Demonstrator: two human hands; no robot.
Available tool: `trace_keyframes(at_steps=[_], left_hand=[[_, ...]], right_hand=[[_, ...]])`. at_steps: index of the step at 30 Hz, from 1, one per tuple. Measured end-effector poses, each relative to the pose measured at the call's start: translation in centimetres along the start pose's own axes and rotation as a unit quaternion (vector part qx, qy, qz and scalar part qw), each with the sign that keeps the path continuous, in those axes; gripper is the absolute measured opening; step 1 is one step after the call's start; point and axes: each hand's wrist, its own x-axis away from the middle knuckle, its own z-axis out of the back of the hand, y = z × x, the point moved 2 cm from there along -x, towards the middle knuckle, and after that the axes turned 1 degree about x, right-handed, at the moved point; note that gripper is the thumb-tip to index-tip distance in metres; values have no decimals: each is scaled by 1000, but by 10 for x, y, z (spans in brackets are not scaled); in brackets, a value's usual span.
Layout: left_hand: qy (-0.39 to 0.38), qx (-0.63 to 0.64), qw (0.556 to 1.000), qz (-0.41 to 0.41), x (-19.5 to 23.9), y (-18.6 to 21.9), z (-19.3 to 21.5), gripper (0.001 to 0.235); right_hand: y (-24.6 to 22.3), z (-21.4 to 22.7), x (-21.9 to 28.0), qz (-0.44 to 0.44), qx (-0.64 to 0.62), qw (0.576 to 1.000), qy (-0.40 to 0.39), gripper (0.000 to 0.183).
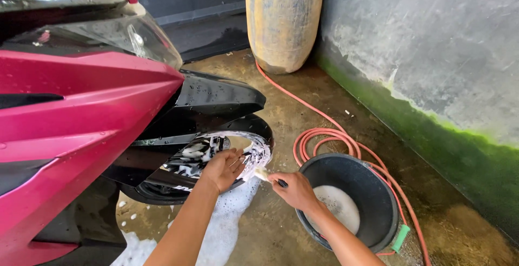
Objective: The person scrubs the front wheel and tire of a red motorcycle using a brush and soapy water. They repeatedly dip the brush into a bucket to reload soap and scrub the spokes, rim, and tire surface thoroughly.
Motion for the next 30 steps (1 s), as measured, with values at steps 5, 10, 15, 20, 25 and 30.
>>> trace_keyframes(at_steps=[5, 10, 15, 20, 25, 30], left_hand=[[13, 42, 999, -18, -25, 3, 17, 52], [63, 55, 996, 13, -26, -3, 26, 43], [117, 96, 987, 54, -74, -43, 24, 73], [72, 271, 958, -54, -186, -67, 73, 9], [62, 359, 926, -100, -219, -65, 71, 15], [52, 281, 956, -60, -221, -54, 74, 20]], right_hand=[[10, 4, 4, -22, 16, 999, -17, 23], [13, -7, 0, -30, 7, 999, -35, 23], [51, -46, -14, 111, 41, 993, 17, 20], [41, -43, -11, 150, 63, 987, 12, 18], [26, -25, -12, 91, 65, 994, 6, 20], [62, -48, -16, 130, 120, 984, -29, 20]])
